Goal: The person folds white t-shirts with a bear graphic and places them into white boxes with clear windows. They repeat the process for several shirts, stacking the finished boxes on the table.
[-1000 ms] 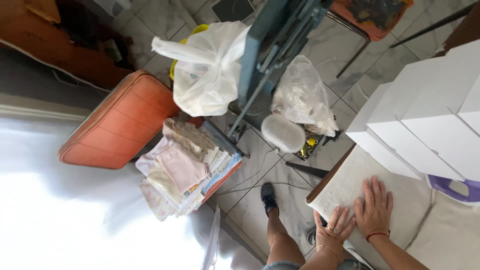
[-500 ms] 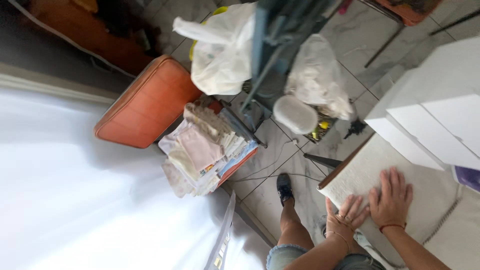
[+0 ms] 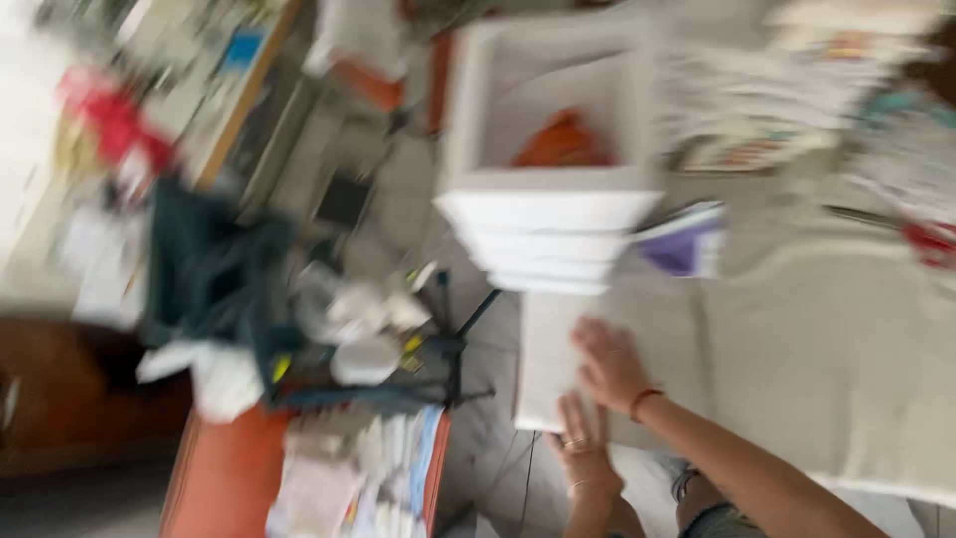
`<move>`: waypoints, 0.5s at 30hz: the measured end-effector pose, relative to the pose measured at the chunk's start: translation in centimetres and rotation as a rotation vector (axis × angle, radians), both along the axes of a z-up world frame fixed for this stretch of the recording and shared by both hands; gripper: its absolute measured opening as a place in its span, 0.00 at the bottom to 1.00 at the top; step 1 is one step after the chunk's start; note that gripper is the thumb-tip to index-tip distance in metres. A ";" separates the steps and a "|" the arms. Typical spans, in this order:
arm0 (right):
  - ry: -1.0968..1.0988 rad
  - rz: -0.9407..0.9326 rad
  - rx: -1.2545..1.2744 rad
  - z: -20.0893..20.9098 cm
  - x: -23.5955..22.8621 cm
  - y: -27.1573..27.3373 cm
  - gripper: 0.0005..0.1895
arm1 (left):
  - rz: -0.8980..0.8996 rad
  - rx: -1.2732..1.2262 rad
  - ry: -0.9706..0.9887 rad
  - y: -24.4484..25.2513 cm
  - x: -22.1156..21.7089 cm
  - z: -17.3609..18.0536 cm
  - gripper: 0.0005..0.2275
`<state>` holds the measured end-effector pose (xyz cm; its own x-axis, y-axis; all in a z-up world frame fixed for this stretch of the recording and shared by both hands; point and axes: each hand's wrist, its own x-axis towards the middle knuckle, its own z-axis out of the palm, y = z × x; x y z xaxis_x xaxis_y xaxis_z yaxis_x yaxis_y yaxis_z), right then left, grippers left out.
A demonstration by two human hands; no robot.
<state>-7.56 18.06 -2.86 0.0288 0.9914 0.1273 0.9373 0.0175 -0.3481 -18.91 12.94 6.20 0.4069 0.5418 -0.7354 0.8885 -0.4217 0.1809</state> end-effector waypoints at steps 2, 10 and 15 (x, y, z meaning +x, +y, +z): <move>0.263 0.108 -0.399 4.2 0.6 -0.2 0.30 | -0.141 0.070 0.398 -0.6 1.8 0.8 0.29; 0.820 -0.089 -0.105 4.0 12.6 -16.4 0.15 | 0.019 0.509 0.376 -3.8 2.7 -7.0 0.45; 0.987 -0.682 -0.274 4.1 20.8 -26.4 0.14 | 0.088 0.134 0.268 -6.0 6.5 -12.1 0.41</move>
